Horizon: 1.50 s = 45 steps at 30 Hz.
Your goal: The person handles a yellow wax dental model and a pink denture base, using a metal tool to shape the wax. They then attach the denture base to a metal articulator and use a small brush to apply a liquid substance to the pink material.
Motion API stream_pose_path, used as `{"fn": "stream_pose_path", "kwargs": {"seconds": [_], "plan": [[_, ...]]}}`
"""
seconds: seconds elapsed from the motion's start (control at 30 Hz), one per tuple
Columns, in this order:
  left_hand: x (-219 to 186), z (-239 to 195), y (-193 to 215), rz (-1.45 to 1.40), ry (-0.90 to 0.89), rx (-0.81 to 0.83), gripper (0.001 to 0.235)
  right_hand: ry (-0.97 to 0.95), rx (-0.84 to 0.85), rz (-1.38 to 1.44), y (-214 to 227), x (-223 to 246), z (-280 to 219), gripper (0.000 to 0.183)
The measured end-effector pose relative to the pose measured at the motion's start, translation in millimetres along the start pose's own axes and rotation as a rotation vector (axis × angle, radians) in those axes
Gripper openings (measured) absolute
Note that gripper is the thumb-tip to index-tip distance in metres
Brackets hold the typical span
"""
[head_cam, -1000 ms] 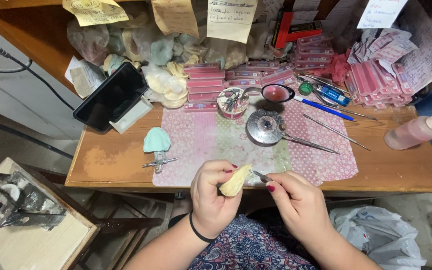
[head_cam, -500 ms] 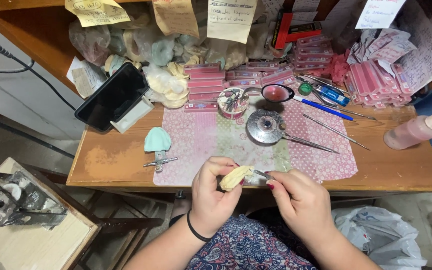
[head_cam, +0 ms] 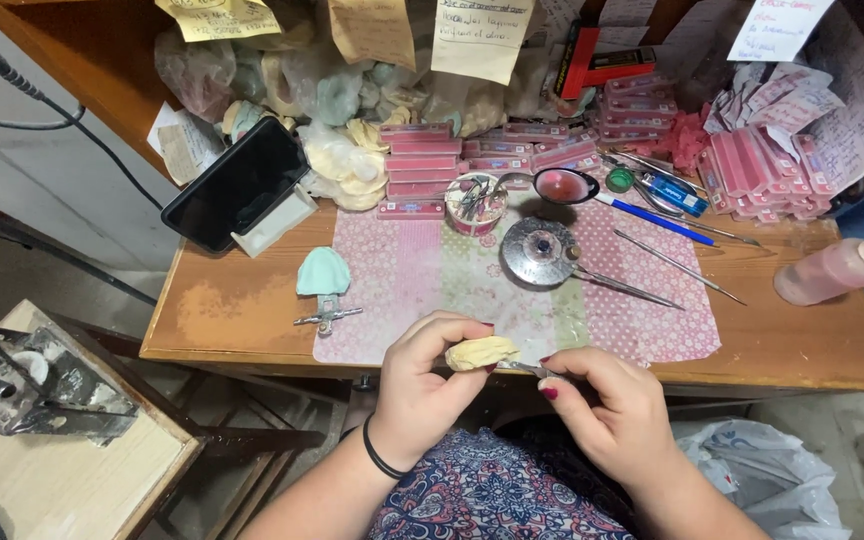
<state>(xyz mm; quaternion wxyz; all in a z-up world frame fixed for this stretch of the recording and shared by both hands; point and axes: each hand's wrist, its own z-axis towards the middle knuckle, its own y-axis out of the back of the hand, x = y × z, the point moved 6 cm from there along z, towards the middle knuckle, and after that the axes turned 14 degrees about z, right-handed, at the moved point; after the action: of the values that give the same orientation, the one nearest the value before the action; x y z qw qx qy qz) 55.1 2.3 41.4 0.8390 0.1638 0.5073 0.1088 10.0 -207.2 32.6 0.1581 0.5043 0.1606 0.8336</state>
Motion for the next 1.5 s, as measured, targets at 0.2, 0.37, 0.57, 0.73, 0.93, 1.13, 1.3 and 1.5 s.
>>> {"fn": "stream_pose_path", "kwargs": {"seconds": [0.2,0.37,0.57,0.73,0.93,1.13,1.3,1.5], "plan": [[0.7,-2.0,-0.2,0.065,0.000,0.022,0.031,-0.053,-0.009,0.026,-2.6,1.5,1.5,0.014],[-0.6,-4.0,-2.8,0.074,0.025,0.025,0.027,-0.095,-0.020,0.046,-4.9,-7.4,-2.6,0.016],[0.4,-6.0,-4.1,0.130,0.047,0.017,0.026,-0.119,-0.087,0.056,-8.0,-15.6,-4.8,0.014],[-14.9,-0.3,9.0,0.190,-0.091,-0.013,0.032,-0.188,-0.082,0.082,-5.7,-33.2,-12.0,0.015],[-34.1,2.3,17.9,0.404,-0.324,-0.049,0.028,-0.067,-0.048,0.119,1.7,-9.2,-2.9,0.029],[-35.1,-0.1,14.2,0.429,-0.344,0.001,0.034,0.128,0.020,0.003,1.3,12.5,6.0,0.017],[-35.2,-0.8,13.7,0.455,-0.355,0.026,0.038,0.105,0.030,-0.024,2.0,8.8,7.2,0.018],[-34.9,-1.0,10.6,0.489,-0.368,0.078,0.033,0.109,0.048,-0.070,2.3,1.6,7.8,0.018]]}}
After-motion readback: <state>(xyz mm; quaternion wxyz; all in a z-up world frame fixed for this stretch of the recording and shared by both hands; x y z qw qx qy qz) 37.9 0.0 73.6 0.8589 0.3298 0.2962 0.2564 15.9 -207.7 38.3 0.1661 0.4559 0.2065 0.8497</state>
